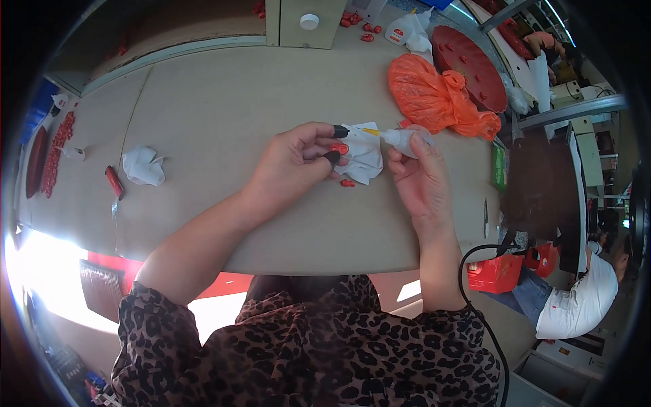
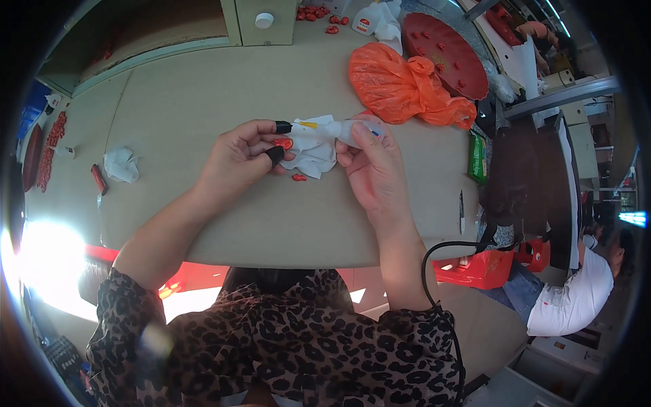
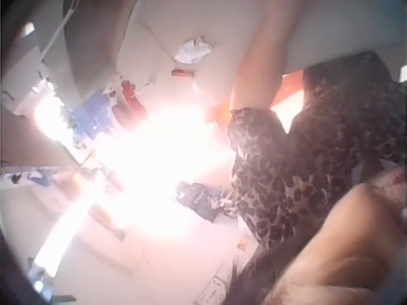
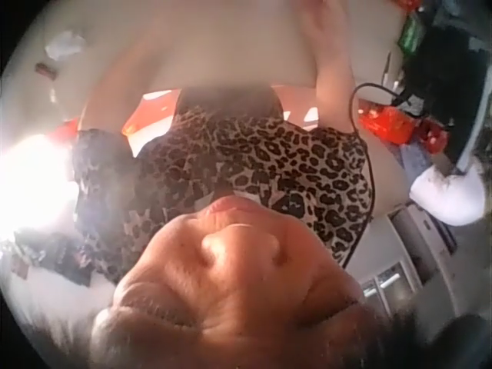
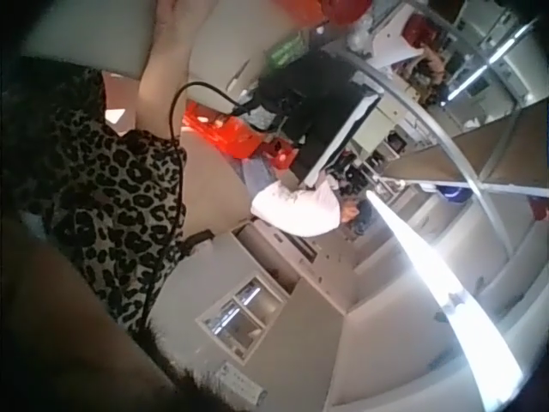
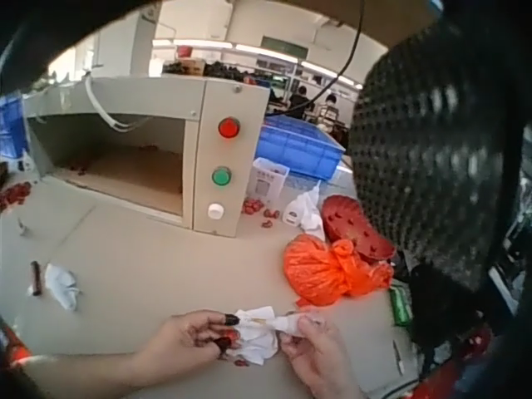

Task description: Apply adhesive and assemble small plastic toy components at a workstation.

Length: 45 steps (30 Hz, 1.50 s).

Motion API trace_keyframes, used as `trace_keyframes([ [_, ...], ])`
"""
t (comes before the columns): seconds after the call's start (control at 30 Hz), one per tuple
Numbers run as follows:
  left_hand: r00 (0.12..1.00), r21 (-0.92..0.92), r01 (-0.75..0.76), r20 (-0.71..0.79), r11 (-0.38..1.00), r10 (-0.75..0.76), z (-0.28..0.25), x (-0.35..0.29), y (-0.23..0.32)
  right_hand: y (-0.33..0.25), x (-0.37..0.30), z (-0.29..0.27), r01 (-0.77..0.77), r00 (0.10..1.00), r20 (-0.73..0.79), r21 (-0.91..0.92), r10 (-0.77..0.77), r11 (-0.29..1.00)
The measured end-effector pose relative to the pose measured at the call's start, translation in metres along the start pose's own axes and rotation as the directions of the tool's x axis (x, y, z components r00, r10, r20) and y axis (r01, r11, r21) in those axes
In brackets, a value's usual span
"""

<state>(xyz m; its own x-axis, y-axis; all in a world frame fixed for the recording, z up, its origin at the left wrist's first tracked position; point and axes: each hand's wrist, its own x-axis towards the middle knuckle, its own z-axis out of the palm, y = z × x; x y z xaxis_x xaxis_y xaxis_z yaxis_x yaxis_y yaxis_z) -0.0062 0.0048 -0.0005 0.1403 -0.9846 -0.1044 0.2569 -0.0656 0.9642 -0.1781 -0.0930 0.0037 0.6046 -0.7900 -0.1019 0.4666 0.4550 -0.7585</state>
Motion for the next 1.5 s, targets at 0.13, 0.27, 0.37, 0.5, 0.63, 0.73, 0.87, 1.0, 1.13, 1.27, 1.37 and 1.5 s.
trace_keyframes([
  [0.13, 0.999, 0.025, -0.030, -0.027, 0.999, 0.031, -0.001, 0.003, -0.003, 0.001, -0.001, 0.000, 0.044, 0.999, -0.006, -0.021, -0.044, 0.999],
  [0.27, 0.999, 0.002, -0.026, -0.029, 1.000, 0.026, -0.001, 0.003, -0.003, -0.001, -0.003, 0.001, 0.086, 0.994, -0.064, -0.075, -0.091, 0.993],
  [0.37, 0.999, 0.002, 0.027, -0.040, 1.000, -0.027, -0.002, 0.003, -0.003, 0.000, -0.003, 0.000, 0.108, 0.992, -0.053, -0.094, -0.113, 0.990],
  [0.5, 0.998, 0.027, 0.050, -0.045, 0.998, -0.049, -0.002, 0.002, -0.002, 0.000, -0.005, 0.004, 0.160, 0.987, 0.011, -0.174, -0.161, 0.972],
  [0.63, 0.997, 0.029, 0.046, -0.065, 0.999, -0.044, -0.001, 0.001, -0.003, 0.002, -0.007, 0.006, 0.202, 0.979, 0.034, -0.271, -0.200, 0.941],
  [0.73, 0.998, 0.023, 0.043, -0.050, 0.999, -0.041, -0.001, 0.001, 0.000, 0.005, -0.007, 0.007, 0.250, 0.967, 0.045, -0.338, -0.249, 0.907],
  [0.87, 0.998, 0.027, 0.057, -0.038, 0.998, -0.056, 0.001, -0.001, 0.005, 0.007, -0.008, 0.007, 0.280, 0.959, 0.073, -0.363, -0.273, 0.889],
  [1.0, 0.997, 0.035, 0.071, -0.043, 0.997, -0.069, 0.001, -0.001, 0.005, 0.009, -0.008, 0.005, 0.290, 0.957, 0.104, -0.391, -0.271, 0.874],
  [1.13, 0.998, 0.028, 0.049, -0.028, 0.998, -0.048, -0.001, -0.001, 0.002, 0.009, -0.007, 0.005, 0.300, 0.954, 0.117, -0.389, -0.276, 0.871],
  [1.27, 0.998, 0.007, 0.035, -0.046, 0.999, -0.035, 0.001, 0.000, 0.002, 0.010, -0.007, 0.005, 0.300, 0.954, 0.110, -0.396, -0.280, 0.868],
  [1.37, 0.998, 0.006, 0.041, -0.048, 0.999, -0.041, 0.000, -0.001, 0.003, 0.010, -0.007, 0.005, 0.304, 0.953, 0.115, -0.400, -0.281, 0.865],
  [1.5, 0.998, 0.022, 0.040, -0.041, 0.999, -0.039, 0.000, 0.000, 0.002, 0.010, -0.007, 0.005, 0.297, 0.955, 0.113, -0.401, -0.275, 0.867],
])
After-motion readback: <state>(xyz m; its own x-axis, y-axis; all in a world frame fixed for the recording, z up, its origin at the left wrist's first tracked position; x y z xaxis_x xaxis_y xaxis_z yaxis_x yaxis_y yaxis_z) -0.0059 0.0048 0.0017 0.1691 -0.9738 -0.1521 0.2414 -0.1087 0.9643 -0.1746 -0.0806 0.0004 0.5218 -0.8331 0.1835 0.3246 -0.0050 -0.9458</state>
